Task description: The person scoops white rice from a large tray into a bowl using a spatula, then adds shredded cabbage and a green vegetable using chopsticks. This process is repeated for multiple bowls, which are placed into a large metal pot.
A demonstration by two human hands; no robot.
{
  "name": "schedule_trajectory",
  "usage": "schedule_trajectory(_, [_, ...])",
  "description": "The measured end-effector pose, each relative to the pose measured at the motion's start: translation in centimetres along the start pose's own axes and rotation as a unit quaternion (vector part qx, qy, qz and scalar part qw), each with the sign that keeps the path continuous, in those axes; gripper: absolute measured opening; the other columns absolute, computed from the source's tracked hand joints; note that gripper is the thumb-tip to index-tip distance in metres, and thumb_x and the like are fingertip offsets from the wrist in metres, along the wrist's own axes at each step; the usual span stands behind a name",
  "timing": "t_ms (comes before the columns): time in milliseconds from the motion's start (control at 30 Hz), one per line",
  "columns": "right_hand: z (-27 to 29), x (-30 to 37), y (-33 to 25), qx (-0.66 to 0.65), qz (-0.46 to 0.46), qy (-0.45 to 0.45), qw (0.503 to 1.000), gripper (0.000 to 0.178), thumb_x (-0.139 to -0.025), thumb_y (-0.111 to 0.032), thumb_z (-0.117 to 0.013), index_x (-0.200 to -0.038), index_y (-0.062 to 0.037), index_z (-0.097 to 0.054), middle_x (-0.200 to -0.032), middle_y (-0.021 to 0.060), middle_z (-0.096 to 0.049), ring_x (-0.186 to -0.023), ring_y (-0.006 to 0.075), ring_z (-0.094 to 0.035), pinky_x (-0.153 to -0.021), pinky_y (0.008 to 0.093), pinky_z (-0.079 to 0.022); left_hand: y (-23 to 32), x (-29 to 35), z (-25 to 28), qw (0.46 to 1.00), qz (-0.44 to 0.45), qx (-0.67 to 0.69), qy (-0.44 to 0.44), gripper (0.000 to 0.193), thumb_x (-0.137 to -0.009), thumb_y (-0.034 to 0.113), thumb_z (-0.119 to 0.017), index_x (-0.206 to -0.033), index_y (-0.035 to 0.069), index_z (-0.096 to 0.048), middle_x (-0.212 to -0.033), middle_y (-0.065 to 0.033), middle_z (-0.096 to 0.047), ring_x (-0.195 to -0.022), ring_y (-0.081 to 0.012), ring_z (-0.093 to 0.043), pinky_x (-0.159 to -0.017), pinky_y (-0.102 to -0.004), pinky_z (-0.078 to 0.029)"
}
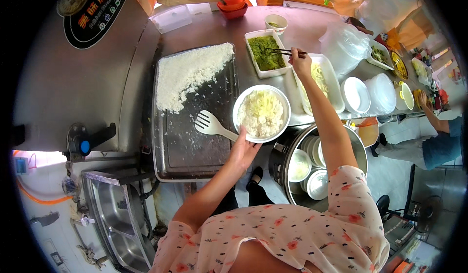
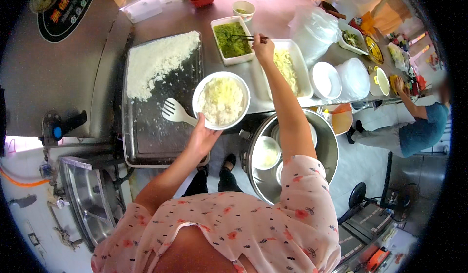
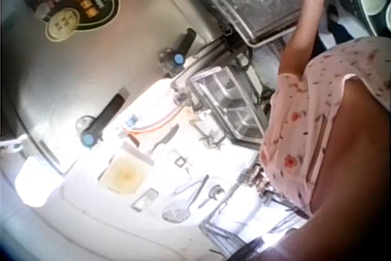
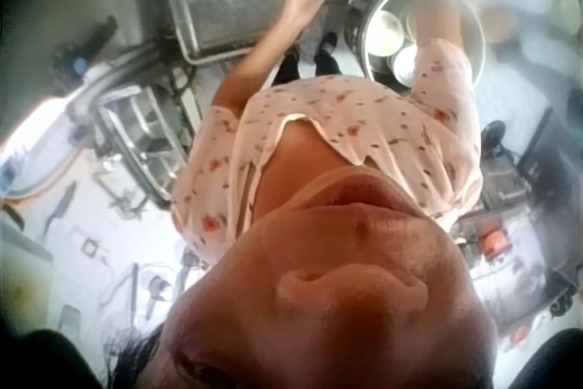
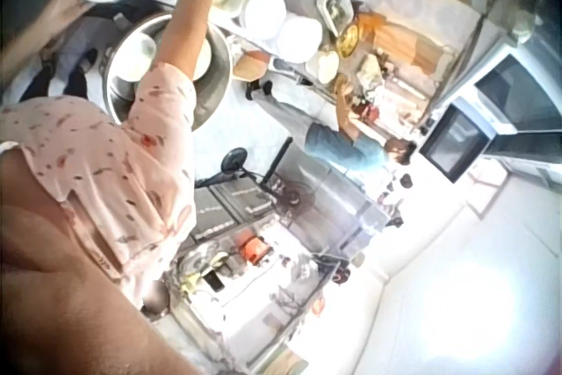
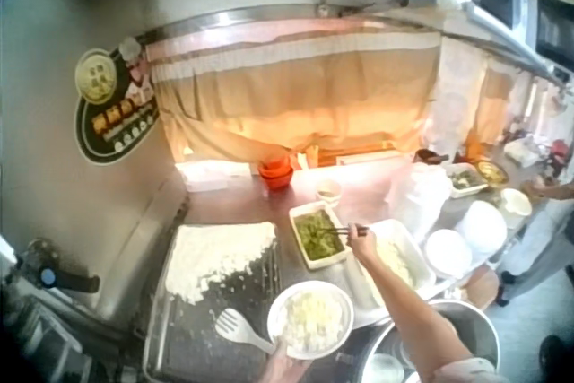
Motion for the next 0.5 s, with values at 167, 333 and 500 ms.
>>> schedule_trajectory(167, [-1.9,-0.5,0.4,0.024,-0.038,-0.051,0.998,0.030,-0.086,-0.024,-0.055,-0.077,0.0044,-0.059,-0.058,0.0073,-0.057,-0.046,0.0134,-0.053,-0.044,0.0271,-0.045,0.6,0.4,1.7,1.000,0.002,0.006,0.012,0.057,-0.090,0.048,-0.037,-0.134,0.014,-0.028,-0.133,-0.0047,-0.038,-0.122,-0.0200,-0.036,-0.102,-0.0372,-0.027])
schedule_trajectory(333, [-0.5,1.0,-0.8,0.010,-0.083,-0.080,0.993,0.029,-0.086,-0.022,-0.055,-0.077,0.0050,-0.059,-0.058,0.0079,-0.057,-0.044,0.0135,-0.053,-0.042,0.0269,-0.044,1.5,0.6,3.0,0.999,-0.012,0.035,-0.002,0.059,-0.088,0.046,-0.045,-0.134,0.013,-0.027,-0.132,-0.0051,-0.038,-0.122,-0.0194,-0.035,-0.103,-0.0372,-0.028])
schedule_trajectory(500, [2.0,0.9,-1.7,-0.003,-0.111,-0.009,0.994,0.033,-0.085,-0.027,-0.053,-0.076,0.0036,-0.061,-0.055,0.0087,-0.058,-0.043,0.0140,-0.054,-0.042,0.0275,-0.046,2.0,0.8,2.8,0.999,-0.012,0.038,-0.011,0.059,-0.089,0.045,-0.044,-0.134,0.012,-0.026,-0.134,-0.0064,-0.036,-0.124,-0.0203,-0.033,-0.104,-0.0380,-0.027])
Point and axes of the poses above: each hand's wrist, its own x-axis away from the middle knuckle, its own z-axis out of the back of the hand, y = z × x, the point moved 1 cm from there along -x, towards the middle knuckle
